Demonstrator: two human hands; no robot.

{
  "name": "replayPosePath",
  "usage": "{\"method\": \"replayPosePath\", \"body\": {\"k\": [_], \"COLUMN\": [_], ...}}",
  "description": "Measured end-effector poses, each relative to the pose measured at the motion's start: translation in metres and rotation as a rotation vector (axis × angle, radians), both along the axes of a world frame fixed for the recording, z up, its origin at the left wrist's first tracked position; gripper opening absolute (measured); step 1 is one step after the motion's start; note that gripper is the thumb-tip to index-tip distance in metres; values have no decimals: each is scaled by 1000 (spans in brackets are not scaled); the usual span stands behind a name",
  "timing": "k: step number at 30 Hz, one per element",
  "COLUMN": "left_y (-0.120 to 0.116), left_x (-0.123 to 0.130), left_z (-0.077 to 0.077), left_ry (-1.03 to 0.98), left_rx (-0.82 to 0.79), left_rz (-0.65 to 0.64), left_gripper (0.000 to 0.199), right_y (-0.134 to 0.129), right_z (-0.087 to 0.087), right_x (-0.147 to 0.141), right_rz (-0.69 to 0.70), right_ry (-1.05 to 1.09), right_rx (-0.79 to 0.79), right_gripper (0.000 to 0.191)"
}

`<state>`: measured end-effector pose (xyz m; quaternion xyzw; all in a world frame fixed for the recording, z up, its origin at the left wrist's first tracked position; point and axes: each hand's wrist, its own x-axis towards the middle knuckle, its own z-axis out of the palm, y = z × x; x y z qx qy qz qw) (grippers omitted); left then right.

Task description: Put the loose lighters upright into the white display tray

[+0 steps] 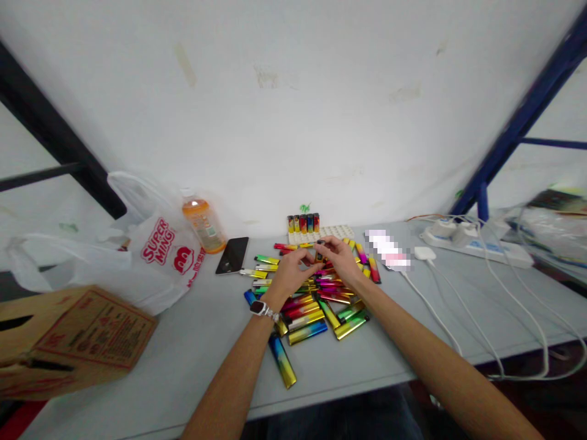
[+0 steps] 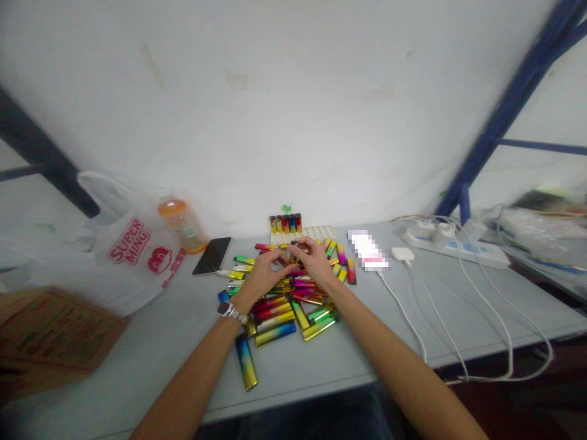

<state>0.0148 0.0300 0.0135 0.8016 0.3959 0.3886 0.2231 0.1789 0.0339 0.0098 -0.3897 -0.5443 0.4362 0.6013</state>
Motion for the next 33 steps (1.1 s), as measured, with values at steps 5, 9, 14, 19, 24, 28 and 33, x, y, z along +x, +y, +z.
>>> {"method": "replayPosePath", "body": {"k": [5,9,14,19,24,28,33], "left_y": [-1,4,9,9,8,8,10], "left_x": [-3,-11,-11,-8,-7,-7,-8], "left_z": [3,2,-3,-3,-1,-2,-5], "left_ry": [20,-34,-28,2,29,50,72], "left_rx": [129,205,198,203,192,176,165], "left_rz": [38,60,74,70,72,81,97], "left_gripper": [27,33,38,39,39,38,37], "right_y": [-9,-12,-11,-14,-16,-16,-15], "right_z": [4,2,-5,-5,-6,-7,-6], "right_x": [-10,-13,-11,-11,-11,-10,-10], "right_rz": [32,0,-137,-210,-166,-150,-183], "right_ry": [119,71,-183,-223,-207,-208,-216], "right_rx": [55,14,84,111,133,140,112], "right_gripper": [39,35,32,28,38,40,38]}}
